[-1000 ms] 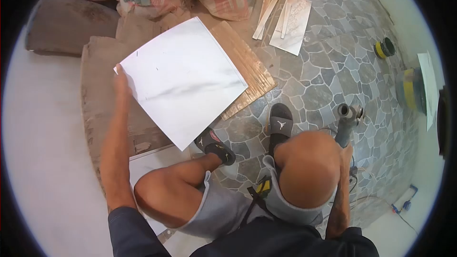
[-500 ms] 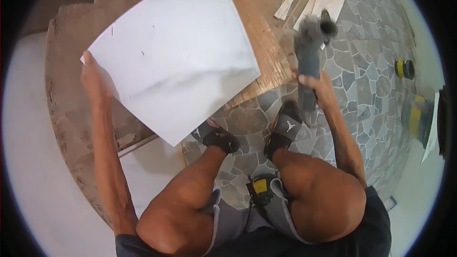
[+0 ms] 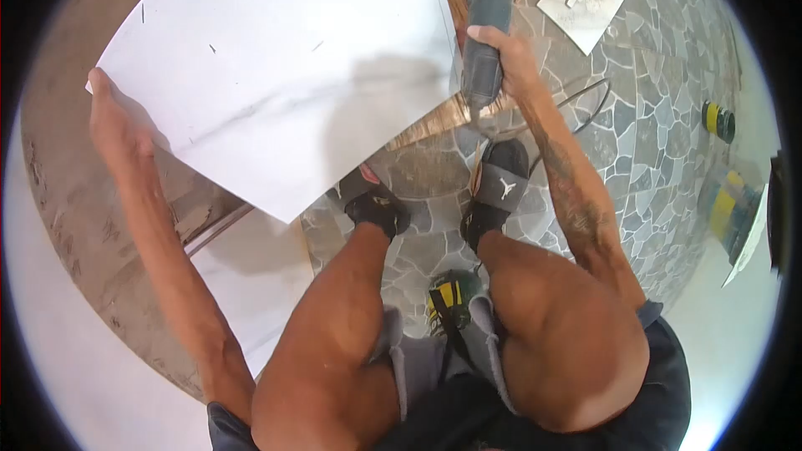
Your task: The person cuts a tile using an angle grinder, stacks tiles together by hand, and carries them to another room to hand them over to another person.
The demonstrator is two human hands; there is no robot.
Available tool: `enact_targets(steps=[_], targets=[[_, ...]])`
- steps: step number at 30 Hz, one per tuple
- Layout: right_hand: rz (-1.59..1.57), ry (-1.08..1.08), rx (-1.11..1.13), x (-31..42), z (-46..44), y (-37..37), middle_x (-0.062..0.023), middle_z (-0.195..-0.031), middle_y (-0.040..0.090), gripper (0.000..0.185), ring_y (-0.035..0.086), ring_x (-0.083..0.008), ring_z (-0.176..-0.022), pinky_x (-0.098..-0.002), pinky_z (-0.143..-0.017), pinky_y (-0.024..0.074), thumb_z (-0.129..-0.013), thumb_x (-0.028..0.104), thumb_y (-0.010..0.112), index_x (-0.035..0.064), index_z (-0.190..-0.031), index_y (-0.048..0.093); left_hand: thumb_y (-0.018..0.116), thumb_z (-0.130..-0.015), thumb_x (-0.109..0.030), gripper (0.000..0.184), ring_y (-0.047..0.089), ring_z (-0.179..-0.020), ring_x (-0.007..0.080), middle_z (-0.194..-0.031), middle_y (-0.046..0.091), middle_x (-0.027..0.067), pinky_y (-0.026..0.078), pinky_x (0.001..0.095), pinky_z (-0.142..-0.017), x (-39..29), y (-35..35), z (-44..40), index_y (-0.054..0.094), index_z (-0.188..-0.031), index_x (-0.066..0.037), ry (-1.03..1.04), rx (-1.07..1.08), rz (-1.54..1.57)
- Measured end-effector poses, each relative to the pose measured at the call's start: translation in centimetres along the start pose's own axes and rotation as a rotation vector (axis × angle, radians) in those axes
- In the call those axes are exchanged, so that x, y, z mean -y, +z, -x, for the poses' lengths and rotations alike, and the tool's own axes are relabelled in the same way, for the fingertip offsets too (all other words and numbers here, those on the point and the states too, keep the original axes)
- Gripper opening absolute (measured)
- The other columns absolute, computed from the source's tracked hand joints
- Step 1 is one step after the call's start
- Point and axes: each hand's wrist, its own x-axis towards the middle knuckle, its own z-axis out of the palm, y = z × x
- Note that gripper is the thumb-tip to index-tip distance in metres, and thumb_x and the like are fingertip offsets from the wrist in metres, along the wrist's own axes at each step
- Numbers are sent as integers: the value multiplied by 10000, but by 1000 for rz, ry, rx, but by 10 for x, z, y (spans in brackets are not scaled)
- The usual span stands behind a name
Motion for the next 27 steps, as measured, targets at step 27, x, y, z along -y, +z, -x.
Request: enact_targets(steps=[27], targets=[[525,-31,-302,29,-16,-25,-69,-828,625,382,582,-157,-658,-317,-587,475,-745,195,741,-60,-1011,641,503,-998,-532,758,624,-1048,308,-1186,639,264,490,399,-914,206,107,-56,557,-1193,198,-320,169,-338]])
